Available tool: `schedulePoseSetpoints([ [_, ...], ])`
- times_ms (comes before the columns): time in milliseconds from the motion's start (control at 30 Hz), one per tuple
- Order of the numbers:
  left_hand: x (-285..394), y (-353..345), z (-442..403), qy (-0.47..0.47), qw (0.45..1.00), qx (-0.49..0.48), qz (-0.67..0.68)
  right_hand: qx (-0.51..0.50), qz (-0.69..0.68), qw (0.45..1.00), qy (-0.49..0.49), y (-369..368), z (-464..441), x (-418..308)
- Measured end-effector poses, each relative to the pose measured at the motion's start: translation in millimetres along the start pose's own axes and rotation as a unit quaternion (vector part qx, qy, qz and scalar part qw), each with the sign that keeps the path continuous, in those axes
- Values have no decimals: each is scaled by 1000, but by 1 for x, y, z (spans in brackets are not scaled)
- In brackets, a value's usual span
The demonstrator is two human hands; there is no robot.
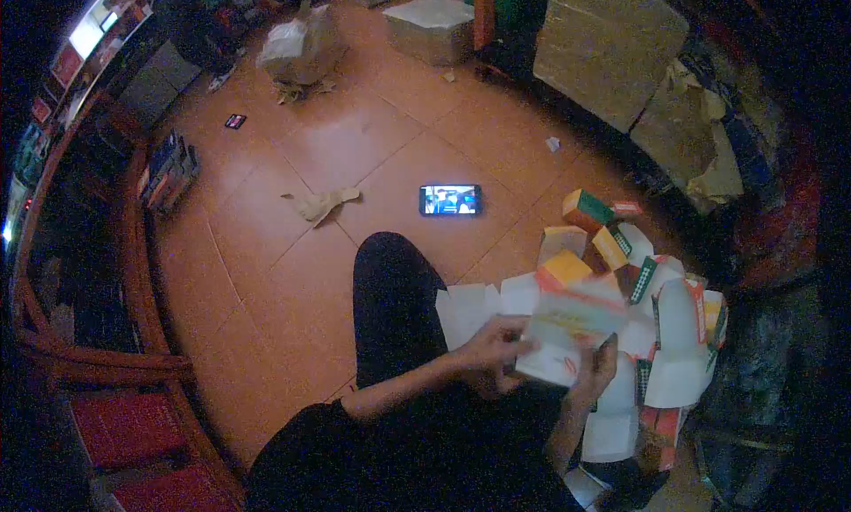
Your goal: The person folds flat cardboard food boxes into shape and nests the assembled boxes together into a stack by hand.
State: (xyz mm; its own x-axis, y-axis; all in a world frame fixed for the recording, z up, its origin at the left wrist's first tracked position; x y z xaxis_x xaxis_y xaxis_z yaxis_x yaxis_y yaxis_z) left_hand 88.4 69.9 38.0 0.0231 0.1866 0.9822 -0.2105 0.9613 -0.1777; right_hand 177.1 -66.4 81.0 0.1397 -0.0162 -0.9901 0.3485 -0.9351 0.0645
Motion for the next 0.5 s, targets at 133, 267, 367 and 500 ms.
schedulePoseSetpoints([
  [133,11,26,-4,-38,994,61,77,-122,-20,989,78,-20,5,-9],
  [267,3,25,-6,-36,997,30,59,-146,-17,987,65,-25,5,-5],
  [367,27,11,-4,-79,995,-10,63,-89,-4,995,47,-10,1,5],
  [500,23,13,-3,-45,998,6,-37,110,60,977,171,56,0,-40],
])
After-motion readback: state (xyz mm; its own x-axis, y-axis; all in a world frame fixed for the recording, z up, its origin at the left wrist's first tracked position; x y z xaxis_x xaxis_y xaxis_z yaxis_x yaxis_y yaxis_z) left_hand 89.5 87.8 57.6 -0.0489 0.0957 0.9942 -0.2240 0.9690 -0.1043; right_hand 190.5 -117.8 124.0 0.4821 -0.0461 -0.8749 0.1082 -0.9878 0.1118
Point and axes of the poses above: each hand's wrist, its own z-axis away from the middle knuckle, its own y-axis out of the back of the hand, x = y × z, the point moved 10 cm from there along -z, towards the middle knuckle, and after that the axes turned 1 degree about -z, right-handed, at the moved point
